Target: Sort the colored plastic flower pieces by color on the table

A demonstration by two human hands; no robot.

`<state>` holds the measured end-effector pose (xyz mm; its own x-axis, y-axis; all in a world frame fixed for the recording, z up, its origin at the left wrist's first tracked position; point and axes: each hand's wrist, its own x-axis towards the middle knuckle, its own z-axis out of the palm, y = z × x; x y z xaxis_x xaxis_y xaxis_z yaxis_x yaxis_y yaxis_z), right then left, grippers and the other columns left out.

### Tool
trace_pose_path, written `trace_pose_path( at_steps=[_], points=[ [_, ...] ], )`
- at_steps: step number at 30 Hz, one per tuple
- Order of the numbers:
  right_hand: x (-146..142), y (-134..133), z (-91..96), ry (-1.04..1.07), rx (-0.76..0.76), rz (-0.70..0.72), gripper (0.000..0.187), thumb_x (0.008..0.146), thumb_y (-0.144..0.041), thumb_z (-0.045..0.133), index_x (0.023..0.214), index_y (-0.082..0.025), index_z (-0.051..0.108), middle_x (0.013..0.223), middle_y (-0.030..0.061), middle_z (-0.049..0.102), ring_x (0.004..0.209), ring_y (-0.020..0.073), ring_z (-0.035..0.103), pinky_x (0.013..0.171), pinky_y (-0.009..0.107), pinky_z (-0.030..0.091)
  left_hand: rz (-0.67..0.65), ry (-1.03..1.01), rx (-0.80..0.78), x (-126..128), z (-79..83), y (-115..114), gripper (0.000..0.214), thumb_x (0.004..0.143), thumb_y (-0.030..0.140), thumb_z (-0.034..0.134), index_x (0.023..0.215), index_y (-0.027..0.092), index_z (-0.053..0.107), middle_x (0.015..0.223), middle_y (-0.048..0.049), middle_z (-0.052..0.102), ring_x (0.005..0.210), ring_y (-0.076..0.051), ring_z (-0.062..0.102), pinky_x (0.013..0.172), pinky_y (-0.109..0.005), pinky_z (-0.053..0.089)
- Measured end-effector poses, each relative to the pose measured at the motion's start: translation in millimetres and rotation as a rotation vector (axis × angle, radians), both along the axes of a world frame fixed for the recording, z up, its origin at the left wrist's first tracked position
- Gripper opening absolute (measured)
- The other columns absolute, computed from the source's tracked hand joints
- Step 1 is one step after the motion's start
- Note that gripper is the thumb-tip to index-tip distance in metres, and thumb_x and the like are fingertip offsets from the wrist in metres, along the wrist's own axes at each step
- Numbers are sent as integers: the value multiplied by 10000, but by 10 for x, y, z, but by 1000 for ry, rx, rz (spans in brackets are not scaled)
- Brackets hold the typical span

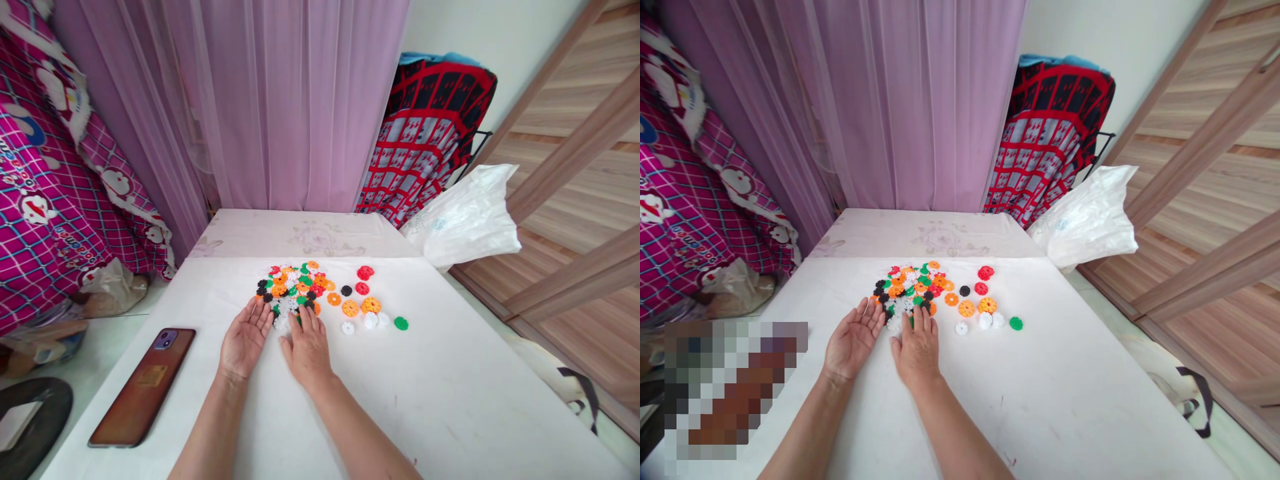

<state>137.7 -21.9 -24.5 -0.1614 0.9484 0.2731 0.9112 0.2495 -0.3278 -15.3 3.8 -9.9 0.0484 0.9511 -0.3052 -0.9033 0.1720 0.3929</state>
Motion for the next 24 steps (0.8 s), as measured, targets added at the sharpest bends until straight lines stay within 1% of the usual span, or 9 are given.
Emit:
trace_pose_path(
  at_steps=[2, 5, 7, 10, 14, 18, 21, 24],
  points=[
    [56, -99, 9, 5, 14, 10, 474, 864, -339, 554, 1309, -178, 554, 1451, 168, 431, 1327, 315, 380, 1060, 479, 322, 11, -1, -3, 0, 10, -1, 246, 884, 179, 481, 986, 181, 705, 1027, -52, 740, 1013, -178, 672, 935, -338, 520],
    [176, -210, 27, 24, 30, 19, 412, 866, -285, 533, 1264, -193, 584, 1415, 138, 475, 1285, 286, 419, 1039, 449, 350, 30, 1, -5, -2, 21, -1, 237, 874, 188, 495, 978, 178, 708, 1066, -55, 729, 1065, -192, 652, 963, -351, 504],
    [243, -255, 20, 43, 32, 2, 380, 866, -263, 522, 1231, -191, 601, 1368, 122, 519, 1253, 276, 438, 1031, 439, 355, 48, 1, -18, -9, 19, 2, 237, 873, 200, 495, 973, 177, 708, 1086, -59, 722, 1094, -199, 637, 980, -359, 491],
    [298, -264, -10, 68, 49, -45, 339, 859, -234, 518, 1175, -172, 627, 1317, 121, 556, 1209, 272, 460, 1015, 429, 357, 66, 0, -28, -21, 5, 8, 236, 872, 216, 497, 974, 182, 706, 1121, -68, 707, 1137, -208, 613, 1007, -373, 472],
    [283, -169, -1, 98, 81, -51, 305, 853, -215, 520, 1136, -182, 630, 1270, 107, 579, 1155, 253, 478, 984, 407, 363, 71, 24, -10, -27, -12, 12, 227, 855, 226, 526, 997, 185, 697, 1172, -78, 683, 1176, -214, 589, 1029, -387, 455],
    [180, 22, 86, 112, 77, 25, 242, 855, -229, 538, 1078, -212, 630, 1218, 68, 606, 1118, 225, 481, 948, 364, 365, 65, 46, -3, -29, -27, 16, 226, 849, 240, 536, 1002, 189, 694, 1176, -71, 679, 1171, -212, 593, 1041, -388, 445],
    [86, 176, 153, 93, 50, 69, 193, 846, -245, 566, 1027, -225, 629, 1132, 53, 645, 1114, 224, 470, 932, 357, 355, 54, 43, 11, -39, -45, 21, 229, 843, 249, 548, 1014, 198, 691, 1179, -71, 678, 1170, -206, 593, 1052, -397, 435],
    [21, 283, 197, 55, -14, 77, 153, 832, -257, 589, 977, -235, 635, 1002, 41, 677, 1068, 230, 481, 902, 361, 350, 46, 40, 13, -45, -53, 23, 230, 839, 248, 554, 1019, 200, 690, 1177, -71, 680, 1167, -208, 595, 1052, -402, 432]
  ],
)
